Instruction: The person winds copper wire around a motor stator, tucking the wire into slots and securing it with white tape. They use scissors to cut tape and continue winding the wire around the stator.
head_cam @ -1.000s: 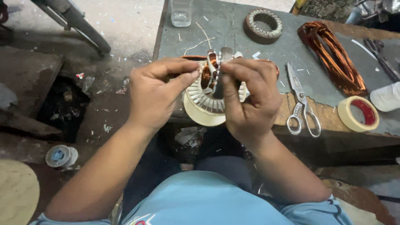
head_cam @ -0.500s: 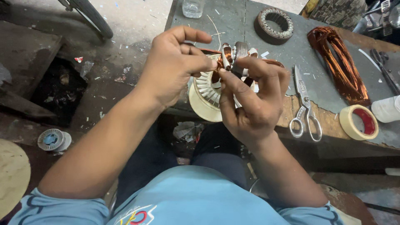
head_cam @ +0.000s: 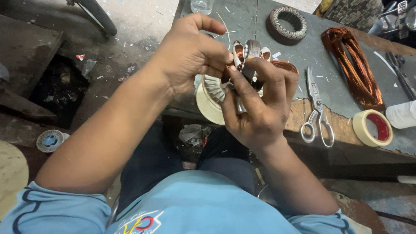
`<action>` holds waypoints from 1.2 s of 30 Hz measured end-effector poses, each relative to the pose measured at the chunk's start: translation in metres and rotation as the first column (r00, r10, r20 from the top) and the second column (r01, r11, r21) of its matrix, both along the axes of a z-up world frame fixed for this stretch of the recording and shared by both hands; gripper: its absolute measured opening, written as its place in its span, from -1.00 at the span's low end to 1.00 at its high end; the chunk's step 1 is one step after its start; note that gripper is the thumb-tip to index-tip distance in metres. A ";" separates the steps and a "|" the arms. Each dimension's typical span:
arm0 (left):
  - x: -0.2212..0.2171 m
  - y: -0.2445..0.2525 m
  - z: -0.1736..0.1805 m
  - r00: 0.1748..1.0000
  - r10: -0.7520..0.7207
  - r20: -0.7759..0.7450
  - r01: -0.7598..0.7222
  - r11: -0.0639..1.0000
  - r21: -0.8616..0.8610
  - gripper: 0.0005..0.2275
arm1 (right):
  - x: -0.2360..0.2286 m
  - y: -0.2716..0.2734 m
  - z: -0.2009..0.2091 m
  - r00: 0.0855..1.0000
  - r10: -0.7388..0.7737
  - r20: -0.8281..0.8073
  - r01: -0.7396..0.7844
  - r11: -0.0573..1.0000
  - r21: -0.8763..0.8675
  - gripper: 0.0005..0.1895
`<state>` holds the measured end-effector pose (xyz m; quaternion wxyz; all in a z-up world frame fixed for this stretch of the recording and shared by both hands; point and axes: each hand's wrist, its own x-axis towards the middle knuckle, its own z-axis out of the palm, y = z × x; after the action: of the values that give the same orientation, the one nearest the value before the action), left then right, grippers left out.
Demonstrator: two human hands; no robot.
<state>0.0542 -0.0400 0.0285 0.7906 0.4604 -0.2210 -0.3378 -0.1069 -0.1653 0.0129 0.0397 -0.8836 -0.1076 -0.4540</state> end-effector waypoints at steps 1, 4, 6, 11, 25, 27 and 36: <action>0.001 0.001 -0.002 1.000 -0.007 0.002 0.007 1.000 -0.006 -0.55 | 0.000 0.000 0.000 1.000 0.000 -0.002 0.000 1.000 0.003 -0.63; 0.005 0.002 -0.010 0.999 -0.037 0.004 0.038 0.999 -0.034 -0.56 | -0.001 0.002 -0.001 1.000 -0.023 -0.016 0.023 0.999 -0.040 -0.57; 0.008 0.000 -0.016 0.998 -0.067 0.003 0.067 0.995 -0.071 -0.59 | -0.001 0.003 -0.003 1.000 -0.020 -0.008 0.020 1.000 -0.019 -0.57; 0.012 -0.006 -0.031 0.994 -0.098 -0.041 0.093 0.989 -0.115 -0.68 | 0.001 0.003 -0.007 1.000 -0.016 0.013 0.016 1.000 0.013 -0.60; -0.034 0.005 -0.038 0.899 0.300 0.319 -0.272 0.953 -0.132 -0.85 | 0.000 0.001 -0.006 1.000 0.015 0.015 -0.016 0.998 0.069 -0.55; -0.042 0.012 -0.039 0.796 0.342 0.499 -0.277 0.939 -0.203 -0.80 | -0.002 0.000 -0.005 1.000 0.013 0.021 -0.015 0.995 0.096 -0.52; -0.052 0.002 -0.037 0.758 0.432 0.489 -0.461 0.885 -0.066 -0.83 | -0.004 0.001 0.003 0.998 0.067 0.017 -0.069 0.983 0.168 -0.53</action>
<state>0.0023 -0.0382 -0.0080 0.7519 0.5929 -0.2877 -0.0181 -0.1111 -0.1642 0.0163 0.1295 -0.8703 -0.0992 -0.4646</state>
